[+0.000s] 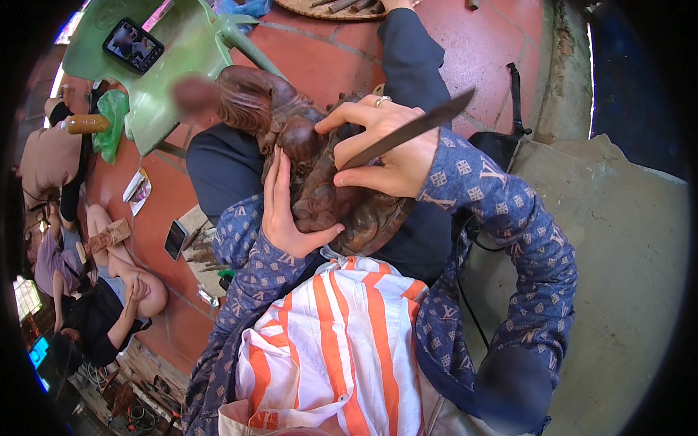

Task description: The person carves a wooden sculpture of a reclining figure using a small carving knife. They hold the sculpture on their lap and carefully shape the surface with precise hand movements.

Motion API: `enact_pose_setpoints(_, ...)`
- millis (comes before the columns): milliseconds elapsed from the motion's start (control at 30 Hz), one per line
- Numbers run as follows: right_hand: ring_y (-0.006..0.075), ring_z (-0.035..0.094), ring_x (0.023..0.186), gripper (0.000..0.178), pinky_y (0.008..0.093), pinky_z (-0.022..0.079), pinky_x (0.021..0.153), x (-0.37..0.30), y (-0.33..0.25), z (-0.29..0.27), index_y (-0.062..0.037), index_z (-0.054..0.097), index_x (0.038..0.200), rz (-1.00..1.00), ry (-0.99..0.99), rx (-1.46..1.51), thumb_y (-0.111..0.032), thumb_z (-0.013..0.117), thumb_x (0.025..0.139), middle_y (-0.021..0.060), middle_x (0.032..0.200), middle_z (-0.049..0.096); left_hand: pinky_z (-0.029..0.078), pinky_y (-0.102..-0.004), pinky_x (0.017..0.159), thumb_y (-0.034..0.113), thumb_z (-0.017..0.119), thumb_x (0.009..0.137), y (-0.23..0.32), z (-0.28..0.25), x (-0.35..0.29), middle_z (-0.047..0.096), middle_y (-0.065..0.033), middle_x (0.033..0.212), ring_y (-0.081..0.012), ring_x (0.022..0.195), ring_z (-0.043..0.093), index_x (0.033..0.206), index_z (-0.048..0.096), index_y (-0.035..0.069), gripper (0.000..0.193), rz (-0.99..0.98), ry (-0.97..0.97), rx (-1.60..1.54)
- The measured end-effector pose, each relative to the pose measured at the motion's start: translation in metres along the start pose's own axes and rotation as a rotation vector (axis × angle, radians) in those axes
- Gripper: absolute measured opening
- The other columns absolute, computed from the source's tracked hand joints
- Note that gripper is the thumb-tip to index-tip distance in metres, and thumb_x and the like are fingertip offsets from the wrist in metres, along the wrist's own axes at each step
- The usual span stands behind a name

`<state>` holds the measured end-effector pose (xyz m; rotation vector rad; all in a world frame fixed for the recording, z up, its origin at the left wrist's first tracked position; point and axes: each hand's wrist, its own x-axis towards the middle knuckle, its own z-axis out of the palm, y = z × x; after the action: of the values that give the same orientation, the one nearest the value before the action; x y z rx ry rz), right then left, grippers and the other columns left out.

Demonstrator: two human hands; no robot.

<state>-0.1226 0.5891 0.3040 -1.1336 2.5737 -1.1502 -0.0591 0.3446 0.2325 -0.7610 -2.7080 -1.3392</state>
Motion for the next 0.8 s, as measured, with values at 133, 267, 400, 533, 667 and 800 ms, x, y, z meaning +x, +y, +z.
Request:
enact_pose_setpoints(133,0.0308,0.061,0.1,0.013,0.0413,0.049,0.083,0.002,0.01,-0.005,-0.0069,0.068,0.073,-0.114,-0.039,-0.034,-0.015,0.079,0.073,0.0155,0.127,0.062,0.031,-0.0489,0.113,0.024,0.093,0.052,0.0,0.001,0.0,0.024,-0.032,0.153,-0.046,0.14,0.03,0.152,0.021,-0.002,0.126,-0.003,0.003,-0.01)
enact_pose_setpoints(267,0.0309,0.061,0.094,0.012,0.0405,0.048,0.077,0.009,0.018,-0.013,-0.0066,0.068,0.073,-0.157,-0.125,-0.01,-0.014,0.077,0.075,0.0172,0.129,0.061,0.031,-0.049,0.113,0.024,0.093,0.053,-0.001,0.001,-0.001,0.024,-0.0317,0.153,-0.046,0.14,0.031,0.152,0.021,-0.001,0.125,-0.001,0.004,-0.001)
enact_pose_setpoints(400,0.0306,0.061,0.093,0.012,0.0401,0.047,0.075,0.007,0.015,-0.012,-0.0071,0.069,0.073,-0.084,-0.106,0.021,-0.016,0.078,0.075,0.017,0.13,0.06,0.031,-0.0492,0.113,0.025,0.093,0.053,-0.001,0.001,0.0,0.024,-0.0316,0.153,-0.0461,0.14,0.03,0.152,0.021,-0.001,0.125,0.002,0.006,0.0)
enact_pose_setpoints(533,0.0309,0.061,0.092,0.012,0.0405,0.047,0.078,0.005,0.002,-0.001,-0.0077,0.071,0.074,-0.037,-0.018,-0.016,-0.017,0.078,0.075,0.0182,0.129,0.061,0.031,-0.0491,0.113,0.025,0.093,0.053,-0.002,0.002,-0.001,0.024,-0.0316,0.153,-0.046,0.14,0.031,0.152,0.021,-0.001,0.125,0.001,0.008,-0.005)
enact_pose_setpoints(667,0.0315,0.062,0.092,0.012,0.0411,0.047,0.082,0.002,0.001,-0.001,-0.0069,0.071,0.074,-0.05,0.013,-0.027,-0.017,0.078,0.075,0.0202,0.128,0.06,0.031,-0.0488,0.113,0.024,0.093,0.053,0.001,0.0,0.0,0.024,-0.0319,0.153,-0.0459,0.14,0.031,0.152,0.021,-0.001,0.125,-0.002,0.002,0.007)
enact_pose_setpoints(800,0.0322,0.062,0.091,0.013,0.0413,0.047,0.082,0.006,0.019,-0.01,-0.0047,0.07,0.074,-0.133,-0.082,0.037,-0.015,0.077,0.076,0.0221,0.126,0.061,0.031,-0.0487,0.113,0.024,0.093,0.053,-0.002,0.001,-0.001,0.024,-0.0322,0.153,-0.0455,0.141,0.03,0.152,0.021,-0.001,0.125,0.011,0.007,0.009)
